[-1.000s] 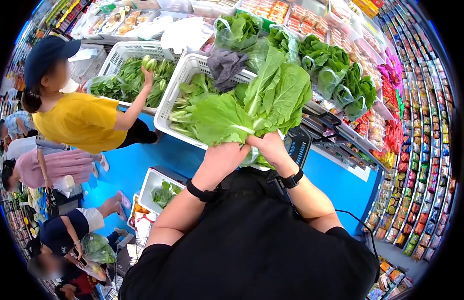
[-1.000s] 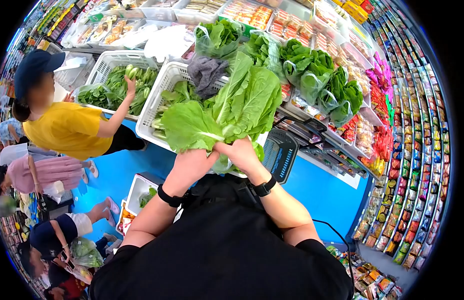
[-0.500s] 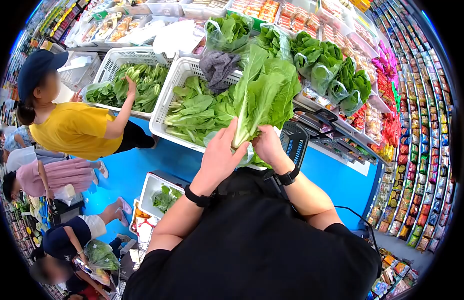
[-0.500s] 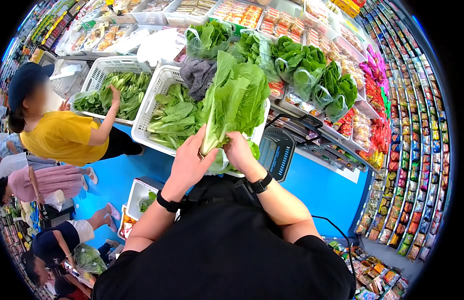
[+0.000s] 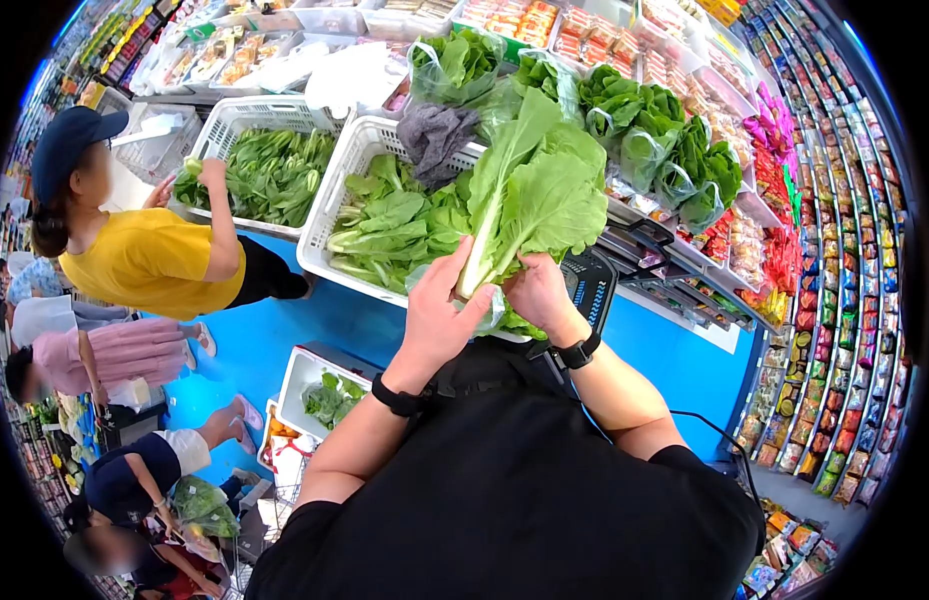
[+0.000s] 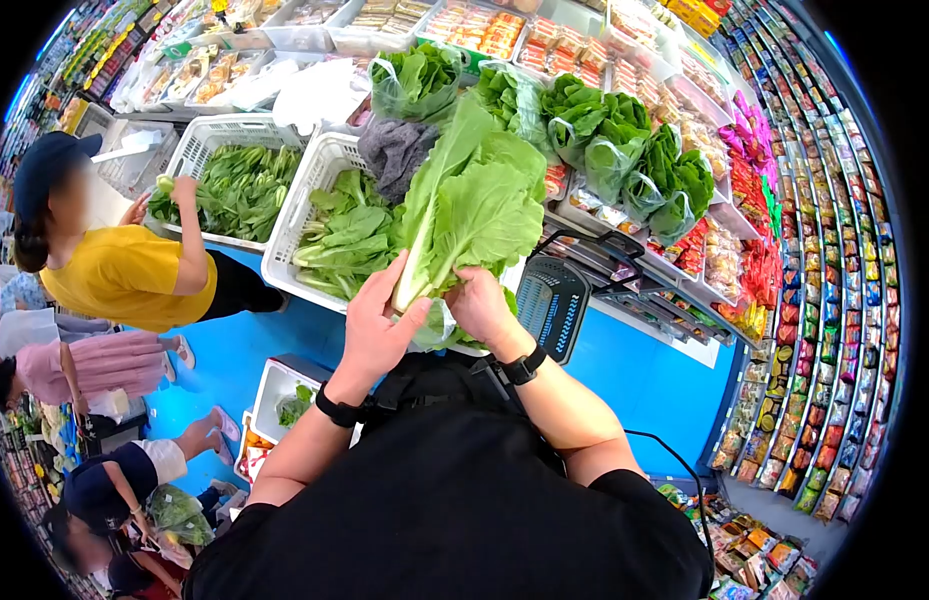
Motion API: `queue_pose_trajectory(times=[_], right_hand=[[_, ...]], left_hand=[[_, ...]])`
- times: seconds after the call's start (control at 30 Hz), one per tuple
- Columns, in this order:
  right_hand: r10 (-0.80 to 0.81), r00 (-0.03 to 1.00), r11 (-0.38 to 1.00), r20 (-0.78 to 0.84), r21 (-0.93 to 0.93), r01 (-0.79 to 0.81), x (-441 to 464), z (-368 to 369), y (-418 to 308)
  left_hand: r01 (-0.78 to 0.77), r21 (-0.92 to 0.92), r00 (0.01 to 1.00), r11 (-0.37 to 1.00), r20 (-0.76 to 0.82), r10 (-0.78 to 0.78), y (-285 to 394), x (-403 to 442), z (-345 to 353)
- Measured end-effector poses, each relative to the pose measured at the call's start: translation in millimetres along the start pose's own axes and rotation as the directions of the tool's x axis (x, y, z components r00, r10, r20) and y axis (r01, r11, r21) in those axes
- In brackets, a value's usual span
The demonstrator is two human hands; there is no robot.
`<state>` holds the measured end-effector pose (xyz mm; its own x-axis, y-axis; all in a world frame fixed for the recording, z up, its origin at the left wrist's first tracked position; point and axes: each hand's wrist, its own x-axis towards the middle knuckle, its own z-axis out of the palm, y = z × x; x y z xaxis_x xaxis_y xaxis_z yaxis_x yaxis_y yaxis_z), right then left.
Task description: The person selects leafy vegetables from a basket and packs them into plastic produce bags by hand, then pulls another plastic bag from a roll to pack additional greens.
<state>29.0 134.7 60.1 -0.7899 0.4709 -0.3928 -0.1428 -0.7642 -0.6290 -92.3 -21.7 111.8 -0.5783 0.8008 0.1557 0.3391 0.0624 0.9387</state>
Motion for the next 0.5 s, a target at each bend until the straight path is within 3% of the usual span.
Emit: queue_pose_trajectory(times=[0.1, 0.43, 0.5], right_hand=[[0.010, 1.000, 0.990, -0.006, 0.144, -0.009, -1, -1, -3], [-0.046, 0.997, 0.999, 0.055, 0.009, 0.045, 1, -8, -5], [0.004, 0.965, 0.999, 0.263, -0.033, 0.005, 3, -22, -5]], left_hand=[[-0.016, -0.022, 0.999, 1.000, -0.031, 0.016, 2, 0, 1], [0.032, -0.149, 0.994, 0.988, -0.103, -0.048, -8, -2, 9], [0.035, -0.164, 0.991, 0.986, -0.123, -0.056, -9, 1, 7]])
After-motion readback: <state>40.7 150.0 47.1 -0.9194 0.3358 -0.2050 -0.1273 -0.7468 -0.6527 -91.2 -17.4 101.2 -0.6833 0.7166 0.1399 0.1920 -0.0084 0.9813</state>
